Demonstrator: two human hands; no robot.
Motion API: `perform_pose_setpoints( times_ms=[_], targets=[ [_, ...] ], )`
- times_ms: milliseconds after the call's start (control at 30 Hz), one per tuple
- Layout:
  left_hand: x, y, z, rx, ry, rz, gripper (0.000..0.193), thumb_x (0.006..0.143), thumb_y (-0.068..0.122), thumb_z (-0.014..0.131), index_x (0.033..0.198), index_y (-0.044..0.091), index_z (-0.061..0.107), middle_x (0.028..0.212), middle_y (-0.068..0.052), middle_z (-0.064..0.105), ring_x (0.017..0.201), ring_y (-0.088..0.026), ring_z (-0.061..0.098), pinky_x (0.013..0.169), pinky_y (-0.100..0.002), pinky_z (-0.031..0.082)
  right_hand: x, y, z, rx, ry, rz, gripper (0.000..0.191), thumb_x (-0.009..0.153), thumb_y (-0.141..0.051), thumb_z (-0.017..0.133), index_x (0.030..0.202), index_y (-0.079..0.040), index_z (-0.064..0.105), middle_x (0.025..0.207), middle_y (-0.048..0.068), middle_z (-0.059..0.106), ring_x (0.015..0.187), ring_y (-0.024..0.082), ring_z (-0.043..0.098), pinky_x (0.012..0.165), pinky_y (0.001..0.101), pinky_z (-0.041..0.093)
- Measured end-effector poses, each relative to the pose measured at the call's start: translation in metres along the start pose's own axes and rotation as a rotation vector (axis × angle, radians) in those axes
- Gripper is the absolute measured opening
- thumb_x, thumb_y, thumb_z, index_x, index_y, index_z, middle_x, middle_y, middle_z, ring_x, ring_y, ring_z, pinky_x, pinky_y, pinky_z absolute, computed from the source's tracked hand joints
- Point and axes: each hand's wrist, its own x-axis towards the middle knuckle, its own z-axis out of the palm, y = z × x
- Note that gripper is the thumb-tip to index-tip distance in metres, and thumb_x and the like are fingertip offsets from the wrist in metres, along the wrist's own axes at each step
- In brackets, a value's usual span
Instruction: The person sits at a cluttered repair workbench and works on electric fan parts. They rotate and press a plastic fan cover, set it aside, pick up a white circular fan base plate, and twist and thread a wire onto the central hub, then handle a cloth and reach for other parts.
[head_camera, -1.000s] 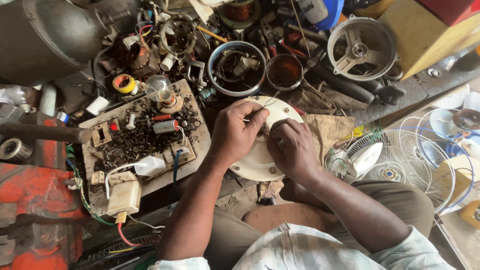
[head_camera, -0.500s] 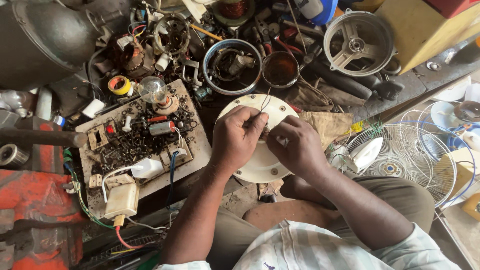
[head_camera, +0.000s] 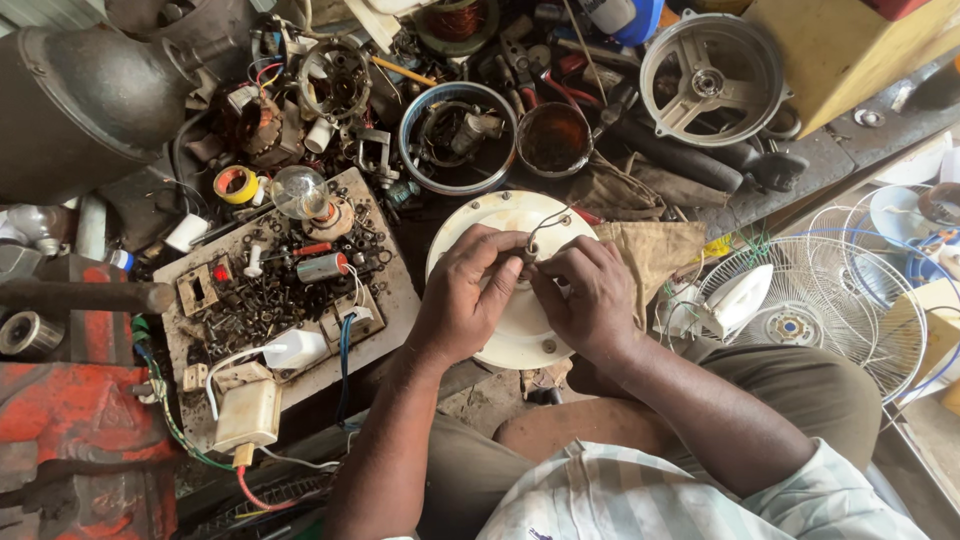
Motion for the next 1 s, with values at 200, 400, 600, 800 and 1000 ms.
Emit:
perform_pose_setpoints(
  times_ms=[200, 400, 600, 800, 1000],
  targets=[
    [-0.006, -0.007, 0.004, -0.146, 0.027, -0.032, 0.027, 0.105, 0.002, 0.057, 0.131, 0.001, 0.062, 0.120, -0.013, 0.064, 0.111, -0.020, 0.070, 0.093, -0.029, 0.065, 0.001, 0.007, 0.002, 0.142, -0.093, 0.107, 0.021, 0.080, -0.016, 0.086, 0.088, -0.010, 0.068, 0.086, 0.005, 0.069, 0.072, 0.023, 0.069, 0.063, 0.0359, 0.054],
    [-0.013, -0.013, 0.006, -0.104, 0.094, -0.039, 0.026, 0.104, 0.001, 0.059, 0.130, 0.002, 0.063, 0.118, -0.010, 0.066, 0.111, -0.018, 0.071, 0.091, -0.029, 0.062, 0.006, -0.004, -0.013, 0.105, -0.198, 0.055, 0.014, 0.082, -0.016, 0.083, 0.093, -0.012, 0.074, 0.085, 0.006, 0.072, 0.074, 0.026, 0.071, 0.066, 0.0382, 0.057],
    [-0.019, -0.015, 0.005, 0.005, 0.123, 0.009, 0.021, 0.104, 0.002, 0.062, 0.125, 0.003, 0.066, 0.109, -0.008, 0.069, 0.105, -0.020, 0.071, 0.091, -0.031, 0.057, 0.008, -0.013, -0.036, 0.089, -0.314, -0.015, 0.018, 0.086, -0.013, 0.076, 0.104, -0.010, 0.076, 0.095, 0.009, 0.074, 0.085, 0.031, 0.072, 0.074, 0.0414, 0.057],
    [-0.018, -0.015, 0.008, 0.000, 0.144, 0.009, 0.017, 0.104, 0.004, 0.063, 0.121, 0.005, 0.067, 0.110, -0.008, 0.070, 0.105, -0.020, 0.071, 0.092, -0.031, 0.057, 0.005, -0.014, -0.025, -0.082, -0.260, -0.101, 0.016, 0.084, -0.016, 0.078, 0.098, -0.011, 0.073, 0.088, 0.007, 0.068, 0.083, 0.030, 0.067, 0.073, 0.0421, 0.054],
    [-0.020, -0.016, 0.008, -0.016, 0.133, -0.002, 0.018, 0.104, 0.004, 0.063, 0.121, 0.004, 0.067, 0.111, -0.008, 0.070, 0.107, -0.019, 0.071, 0.093, -0.031, 0.058, -0.003, -0.010, -0.011, 0.002, -0.113, -0.111, 0.018, 0.085, -0.014, 0.079, 0.101, -0.011, 0.069, 0.088, 0.004, 0.064, 0.083, 0.027, 0.066, 0.073, 0.0399, 0.051]
  ],
)
